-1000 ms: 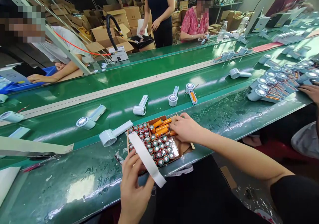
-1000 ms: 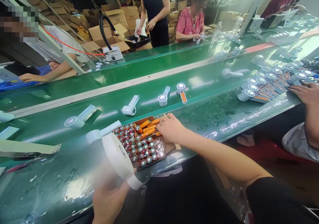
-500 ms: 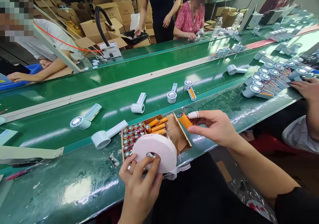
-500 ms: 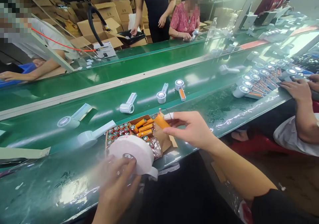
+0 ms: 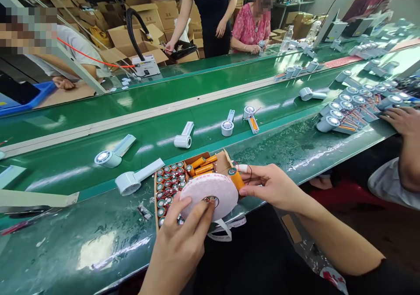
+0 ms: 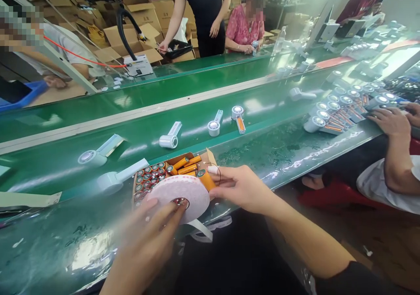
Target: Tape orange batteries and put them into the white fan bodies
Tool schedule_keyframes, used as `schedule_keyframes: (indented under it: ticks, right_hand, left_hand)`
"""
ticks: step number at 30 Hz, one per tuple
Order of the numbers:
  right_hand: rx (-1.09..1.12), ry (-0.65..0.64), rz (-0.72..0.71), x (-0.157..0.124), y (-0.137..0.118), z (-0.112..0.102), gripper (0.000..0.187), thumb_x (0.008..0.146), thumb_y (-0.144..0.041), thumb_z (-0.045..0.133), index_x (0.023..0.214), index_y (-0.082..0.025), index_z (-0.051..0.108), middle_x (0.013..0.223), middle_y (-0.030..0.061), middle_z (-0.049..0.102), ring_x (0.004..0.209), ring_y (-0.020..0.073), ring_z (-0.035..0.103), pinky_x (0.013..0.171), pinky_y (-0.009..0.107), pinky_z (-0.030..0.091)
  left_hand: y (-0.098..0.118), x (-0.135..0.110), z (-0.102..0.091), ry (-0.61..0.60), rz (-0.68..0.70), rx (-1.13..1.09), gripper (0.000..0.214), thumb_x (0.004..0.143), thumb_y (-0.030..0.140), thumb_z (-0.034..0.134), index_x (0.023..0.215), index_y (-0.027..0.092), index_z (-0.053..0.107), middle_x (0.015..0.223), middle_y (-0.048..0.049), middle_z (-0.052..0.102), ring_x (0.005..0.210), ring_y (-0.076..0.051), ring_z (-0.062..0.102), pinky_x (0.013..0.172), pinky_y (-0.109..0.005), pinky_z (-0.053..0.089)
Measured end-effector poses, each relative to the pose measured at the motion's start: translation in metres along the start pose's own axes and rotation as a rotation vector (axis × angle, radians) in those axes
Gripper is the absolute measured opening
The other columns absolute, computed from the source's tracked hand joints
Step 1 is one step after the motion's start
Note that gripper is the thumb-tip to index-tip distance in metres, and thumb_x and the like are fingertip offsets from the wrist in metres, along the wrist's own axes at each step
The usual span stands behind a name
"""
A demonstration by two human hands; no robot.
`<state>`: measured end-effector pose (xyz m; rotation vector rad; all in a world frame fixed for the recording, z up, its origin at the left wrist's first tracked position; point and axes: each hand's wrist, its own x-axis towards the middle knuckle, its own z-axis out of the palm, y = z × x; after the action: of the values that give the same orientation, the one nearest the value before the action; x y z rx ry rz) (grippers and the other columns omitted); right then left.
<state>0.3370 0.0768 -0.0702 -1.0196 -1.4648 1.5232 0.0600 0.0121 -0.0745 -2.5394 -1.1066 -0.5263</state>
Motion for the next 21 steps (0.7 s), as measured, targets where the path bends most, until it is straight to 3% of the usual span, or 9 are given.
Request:
schedule_keyframes:
  ticks: [3,6,9,12,15,16,18,21]
  right_hand:
    - [0.380,0.267,-0.037,0.000,0.019,0.022,0.057,0.073,-0.033,0.091,0.125,-0.024,0.072,0.111,0.0060,0.079,0.100,0.0244,0.076,0.089,0.038,0.064]
    - [0.596,0.590,-0.143,-0.004,0.039,0.052,0.056,0.072,-0.042,0.092,0.122,-0.026,0.070,0.112,0.0066,0.079,0.098,0.0232,0.076,0.089,0.037,0.064]
    - [0.596,0.646,-0.124,-0.005,0.044,0.058,0.053,0.069,-0.040,0.093,0.114,-0.024,0.071,0.108,0.0073,0.079,0.094,0.0245,0.076,0.086,0.040,0.065]
    - [0.507,0.611,-0.195,0.005,0.025,0.019,0.046,0.066,-0.027,0.095,0.106,-0.024,0.074,0.098,0.0029,0.078,0.088,0.0206,0.075,0.082,0.035,0.064]
    - [0.506,0.802,-0.502,0.021,0.003,-0.039,0.030,0.080,-0.033,0.085,0.107,-0.031,0.072,0.110,-0.0038,0.073,0.101,0.0131,0.070,0.089,0.025,0.061]
    - [0.510,0.831,-0.547,0.025,0.000,-0.054,0.028,0.084,-0.034,0.082,0.110,-0.033,0.072,0.114,-0.0047,0.072,0.104,0.0112,0.069,0.091,0.023,0.059]
    - [0.513,0.782,-0.497,0.025,0.003,-0.073,0.036,0.087,-0.032,0.079,0.121,-0.038,0.068,0.116,-0.0049,0.070,0.104,0.0102,0.069,0.088,0.021,0.059]
    - [0.513,0.697,-0.322,0.009,0.032,-0.078,0.059,0.081,-0.028,0.085,0.132,-0.042,0.061,0.112,-0.0038,0.072,0.100,0.0127,0.071,0.080,0.023,0.061]
  left_hand:
    - [0.012,0.012,0.004,0.048,-0.066,-0.028,0.045,0.090,0.013,0.066,0.135,0.023,0.065,0.113,-0.0053,0.074,0.106,-0.026,0.060,0.116,-0.056,0.044]
    - [0.037,0.022,0.016,0.140,-0.167,-0.148,0.037,0.091,0.026,0.072,0.127,0.019,0.067,0.100,-0.0070,0.073,0.094,-0.024,0.058,0.117,-0.060,0.040]
    - [0.059,0.025,0.025,0.184,-0.237,-0.223,0.035,0.089,0.029,0.075,0.121,0.014,0.068,0.090,-0.0073,0.070,0.094,-0.025,0.055,0.115,-0.059,0.041]
    - [0.065,0.021,0.020,0.108,-0.204,-0.246,0.033,0.090,0.025,0.073,0.122,0.017,0.069,0.086,-0.0046,0.069,0.091,-0.024,0.053,0.115,-0.056,0.039]
    - [0.051,0.012,0.010,0.000,-0.121,-0.320,0.033,0.091,0.029,0.071,0.122,0.022,0.069,0.090,-0.0033,0.071,0.089,-0.022,0.054,0.112,-0.054,0.040]
    - [0.042,0.006,0.008,-0.025,-0.133,-0.327,0.033,0.091,0.032,0.071,0.123,0.022,0.069,0.093,-0.0042,0.071,0.091,-0.023,0.055,0.109,-0.053,0.041]
    - [0.017,-0.007,0.005,-0.076,-0.211,-0.286,0.037,0.090,0.036,0.073,0.123,0.022,0.068,0.097,-0.0068,0.070,0.097,-0.026,0.057,0.101,-0.050,0.045]
    - [-0.022,-0.028,0.005,-0.121,-0.286,-0.219,0.047,0.087,0.047,0.075,0.125,0.022,0.067,0.108,-0.0105,0.068,0.107,-0.031,0.057,0.096,-0.049,0.046]
